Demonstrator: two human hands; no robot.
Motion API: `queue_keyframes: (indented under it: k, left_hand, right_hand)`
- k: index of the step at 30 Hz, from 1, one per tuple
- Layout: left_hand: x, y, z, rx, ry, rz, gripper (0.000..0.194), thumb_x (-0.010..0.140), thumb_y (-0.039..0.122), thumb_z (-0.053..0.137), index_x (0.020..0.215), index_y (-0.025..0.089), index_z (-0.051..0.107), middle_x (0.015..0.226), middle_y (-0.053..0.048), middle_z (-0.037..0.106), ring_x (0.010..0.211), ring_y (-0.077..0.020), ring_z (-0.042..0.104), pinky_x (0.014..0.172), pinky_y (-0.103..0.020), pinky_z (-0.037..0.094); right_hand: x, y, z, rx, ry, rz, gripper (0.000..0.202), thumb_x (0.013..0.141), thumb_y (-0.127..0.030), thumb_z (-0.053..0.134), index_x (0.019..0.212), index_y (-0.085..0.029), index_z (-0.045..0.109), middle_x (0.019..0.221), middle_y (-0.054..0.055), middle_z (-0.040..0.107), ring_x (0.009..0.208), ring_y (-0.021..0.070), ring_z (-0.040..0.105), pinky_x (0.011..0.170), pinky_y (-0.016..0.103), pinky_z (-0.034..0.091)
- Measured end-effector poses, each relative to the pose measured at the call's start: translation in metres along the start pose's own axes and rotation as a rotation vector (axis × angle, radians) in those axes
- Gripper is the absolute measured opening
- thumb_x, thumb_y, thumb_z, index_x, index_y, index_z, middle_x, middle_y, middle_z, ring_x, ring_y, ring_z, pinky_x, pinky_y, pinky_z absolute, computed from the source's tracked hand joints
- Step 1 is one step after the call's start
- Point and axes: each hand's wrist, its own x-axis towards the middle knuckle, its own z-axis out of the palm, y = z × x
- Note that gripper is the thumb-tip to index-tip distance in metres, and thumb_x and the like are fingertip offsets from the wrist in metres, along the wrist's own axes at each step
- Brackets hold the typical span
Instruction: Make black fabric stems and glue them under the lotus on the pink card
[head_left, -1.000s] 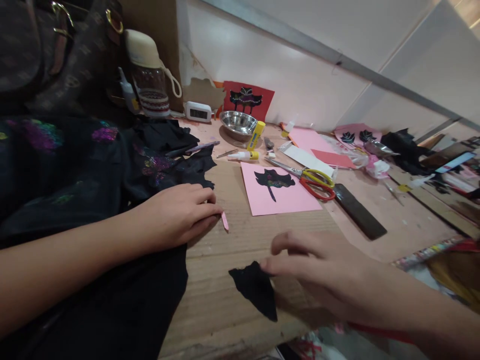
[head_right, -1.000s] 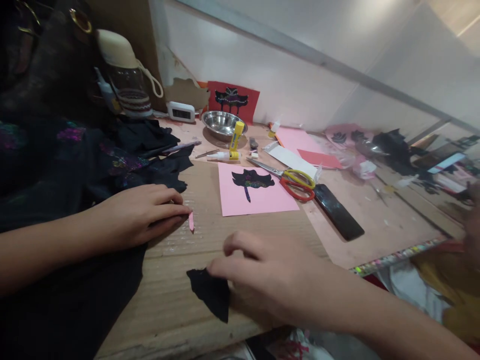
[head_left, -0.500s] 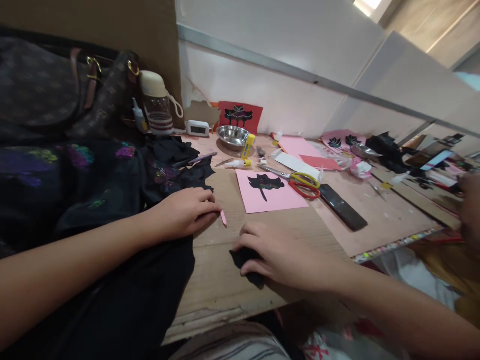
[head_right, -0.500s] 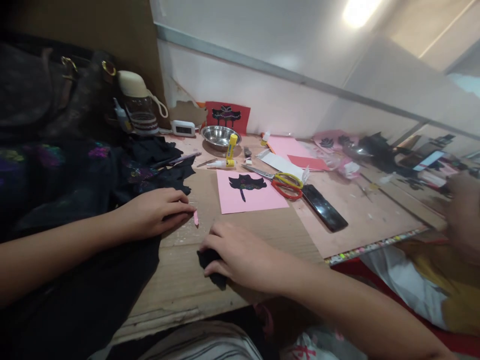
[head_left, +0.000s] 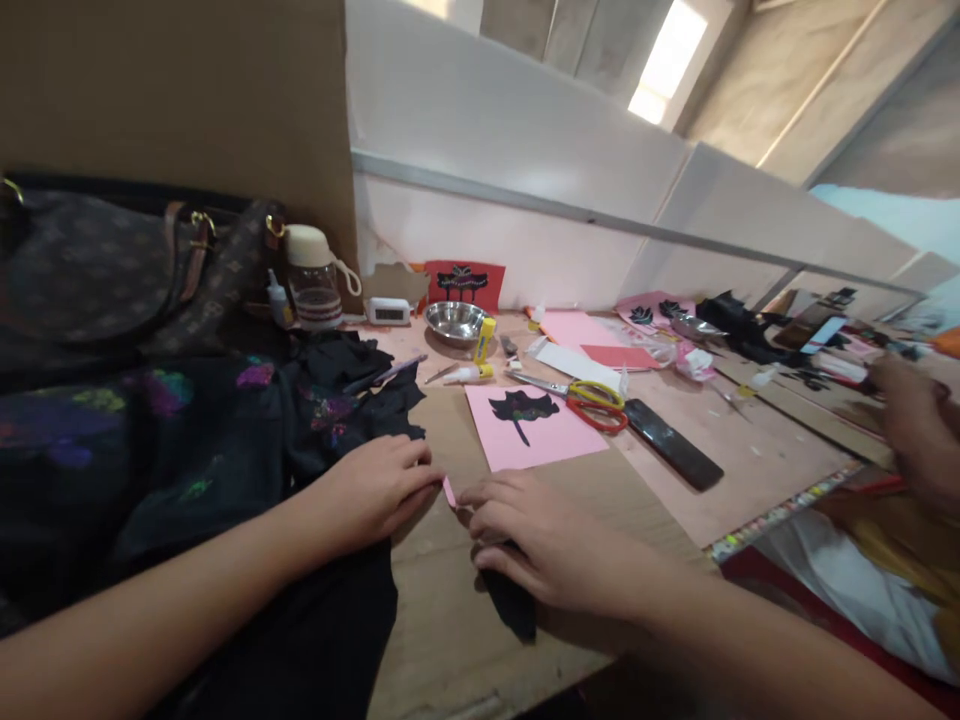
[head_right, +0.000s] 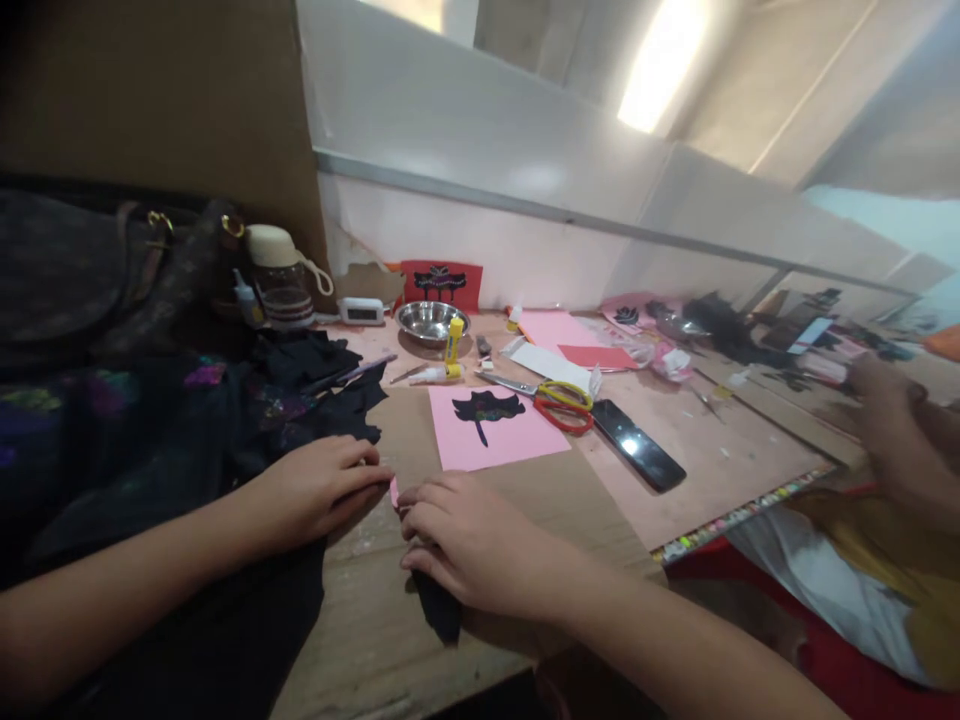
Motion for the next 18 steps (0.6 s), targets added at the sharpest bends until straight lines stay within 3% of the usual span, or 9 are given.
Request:
queue_keyframes:
  k: [4,8,13,15,18]
  left_hand:
    - [0.0,0.002,0.0,0.019,0.019,-0.002,0.019,0.097,0.017,0.056,0.103,0.02,0.074,0.089,-0.007,0.07,0.077,-0.0232,0.065,0.067,-0.034,0.051]
    - [0.0,0.002,0.001,-0.002,0.029,-0.017,0.021,0.098,0.015,0.055,0.108,0.021,0.073,0.093,-0.007,0.07,0.079,-0.0222,0.065,0.069,-0.033,0.051]
    - [0.0,0.002,0.002,-0.042,0.002,-0.056,0.026,0.099,0.015,0.051,0.111,0.021,0.072,0.094,-0.008,0.07,0.078,-0.0233,0.065,0.068,-0.035,0.052]
    - [0.0,0.003,0.002,-0.033,-0.007,-0.068,0.026,0.099,0.015,0.05,0.111,0.021,0.072,0.094,-0.008,0.07,0.078,-0.0234,0.065,0.069,-0.036,0.052]
    - [0.001,0.005,0.001,-0.033,0.001,-0.074,0.027,0.1,0.015,0.048,0.11,0.021,0.072,0.094,-0.008,0.07,0.079,-0.0224,0.065,0.069,-0.035,0.053]
  right_hand:
    - [-0.002,0.006,-0.016,-0.015,0.102,0.079,0.013,0.105,-0.022,0.054,0.106,-0.019,0.067,0.114,0.008,0.071,0.106,0.02,0.064,0.093,0.032,0.053]
    - [0.015,0.037,-0.035,-0.18,0.232,0.239,0.016,0.104,-0.017,0.055,0.112,-0.016,0.069,0.11,0.009,0.075,0.102,0.0201,0.069,0.088,0.032,0.055]
    - [0.098,0.094,-0.043,-0.272,0.159,0.188,0.021,0.101,-0.011,0.058,0.118,-0.017,0.07,0.125,0.009,0.072,0.121,0.0222,0.064,0.106,0.039,0.049]
    - [0.135,0.109,-0.041,-0.314,0.116,0.195,0.021,0.101,-0.021,0.063,0.12,-0.015,0.068,0.125,0.01,0.07,0.118,0.0257,0.065,0.102,0.047,0.053]
    - [0.177,0.12,-0.033,-0.366,0.04,0.198,0.03,0.1,-0.033,0.067,0.124,-0.015,0.066,0.127,0.011,0.067,0.111,0.0259,0.067,0.095,0.048,0.058]
